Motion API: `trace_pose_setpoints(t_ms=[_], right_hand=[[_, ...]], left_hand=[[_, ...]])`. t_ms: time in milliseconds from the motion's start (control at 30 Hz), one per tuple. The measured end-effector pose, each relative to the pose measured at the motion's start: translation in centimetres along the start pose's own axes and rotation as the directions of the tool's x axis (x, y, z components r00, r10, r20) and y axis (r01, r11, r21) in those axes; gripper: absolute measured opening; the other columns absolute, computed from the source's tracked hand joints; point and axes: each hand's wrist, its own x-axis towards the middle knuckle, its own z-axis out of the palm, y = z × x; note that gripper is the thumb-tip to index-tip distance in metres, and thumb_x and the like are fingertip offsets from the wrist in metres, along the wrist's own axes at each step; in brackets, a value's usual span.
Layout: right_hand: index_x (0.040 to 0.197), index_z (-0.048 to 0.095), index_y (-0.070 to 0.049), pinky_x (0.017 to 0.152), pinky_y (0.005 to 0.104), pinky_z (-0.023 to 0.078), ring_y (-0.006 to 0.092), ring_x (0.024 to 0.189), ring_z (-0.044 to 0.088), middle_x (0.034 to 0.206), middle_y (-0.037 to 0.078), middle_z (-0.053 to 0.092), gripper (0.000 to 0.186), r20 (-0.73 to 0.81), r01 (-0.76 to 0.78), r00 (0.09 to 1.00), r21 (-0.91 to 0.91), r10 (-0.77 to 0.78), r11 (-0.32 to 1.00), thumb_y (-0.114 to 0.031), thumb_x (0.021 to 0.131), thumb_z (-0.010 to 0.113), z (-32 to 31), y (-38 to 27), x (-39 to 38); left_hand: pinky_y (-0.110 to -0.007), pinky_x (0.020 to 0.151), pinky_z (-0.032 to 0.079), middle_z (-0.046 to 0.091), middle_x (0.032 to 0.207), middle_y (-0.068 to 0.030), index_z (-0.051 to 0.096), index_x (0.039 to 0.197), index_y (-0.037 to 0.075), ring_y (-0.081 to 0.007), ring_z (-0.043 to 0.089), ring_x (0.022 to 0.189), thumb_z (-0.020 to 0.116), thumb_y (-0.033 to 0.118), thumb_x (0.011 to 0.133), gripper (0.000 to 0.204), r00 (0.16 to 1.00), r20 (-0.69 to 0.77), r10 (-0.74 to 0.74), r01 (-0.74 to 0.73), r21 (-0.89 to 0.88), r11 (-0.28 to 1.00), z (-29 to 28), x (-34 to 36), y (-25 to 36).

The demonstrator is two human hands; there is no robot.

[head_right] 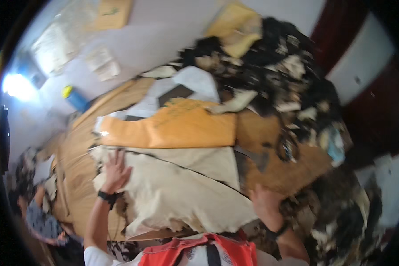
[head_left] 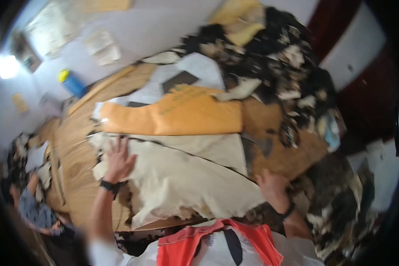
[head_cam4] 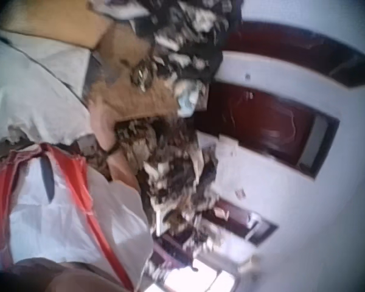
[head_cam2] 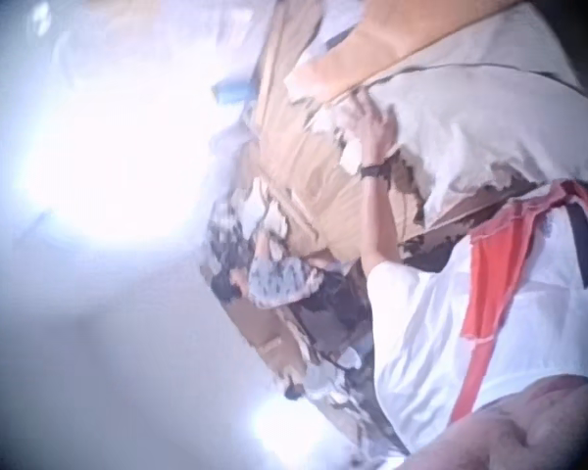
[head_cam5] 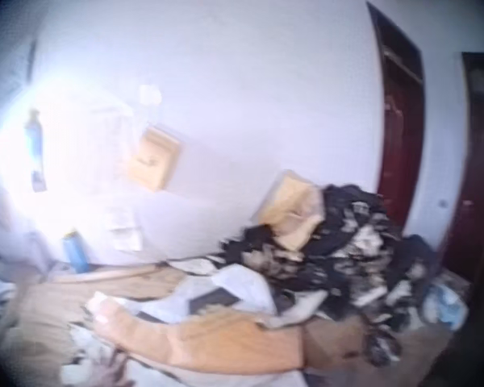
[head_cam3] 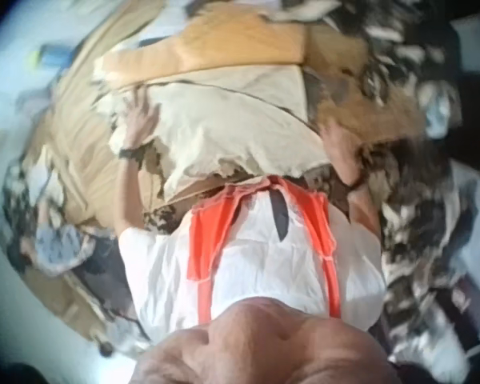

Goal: Cutting and trimming animal hides and leather pieces using a utility knife in a workshop.

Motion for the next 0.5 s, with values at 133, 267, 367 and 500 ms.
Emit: trace_pose_setpoints(t_ms=[133,267,367,500], right_hand=[[0.108,0.059,-0.005,0.077,0.0544,0.050,0.0397,0.088,0.065,0.101,0.021,0.064,0.019,-0.108,0.018,0.994,0.223,0.007,0.975,-0.018,0.094,0.056,-2.2,1.4,5.1],[0.130,0.052,0.008,0.101,0.0441,0.044,0.0391,0.113,0.057,0.122,0.024,0.060,0.044,-0.281,0.305,0.902,-0.120,-0.327,0.945,-0.009,0.089,0.056,-0.5,0.9,10.4],[0.123,0.056,0.007,0.098,0.0456,0.045,0.0377,0.110,0.059,0.115,0.022,0.061,0.040,-0.202,0.317,0.918,-0.147,-0.342,0.937,-0.005,0.085,0.056,0.4,0.2,12.4],[0.113,0.060,0.003,0.092,0.0469,0.046,0.0371,0.104,0.060,0.104,0.020,0.060,0.033,-0.109,0.285,0.947,-0.152,-0.303,0.946,-0.006,0.081,0.061,-2.0,-0.5,14.2]], left_hand=[[-0.073,0.112,0.013,0.006,0.166,-0.0167,0.022,0.158,0.017,-0.0513,0.004,0.149,0.057,0.053,0.093,0.083,0.994,0.034,0.101,-0.097,-0.103,0.990,0.0,0.8,0.8],[-0.055,0.112,0.032,0.026,0.159,-0.0207,0.039,0.149,0.009,-0.0429,0.028,0.144,0.064,0.041,0.092,0.069,0.979,-0.137,0.153,-0.189,-0.300,0.935,0.0,1.8,-4.6],[-0.044,0.105,0.043,0.049,0.144,-0.0216,0.050,0.139,0.004,-0.0387,0.048,0.131,0.067,0.032,0.091,0.058,0.972,-0.228,0.056,-0.142,-0.381,0.914,-2.2,3.9,-8.7],[-0.041,0.096,0.050,0.065,0.124,-0.0222,0.047,0.140,-0.004,-0.0362,0.063,0.112,0.067,0.028,0.092,0.060,0.969,-0.230,-0.090,-0.008,-0.395,0.919,-5.0,8.8,-8.4]])
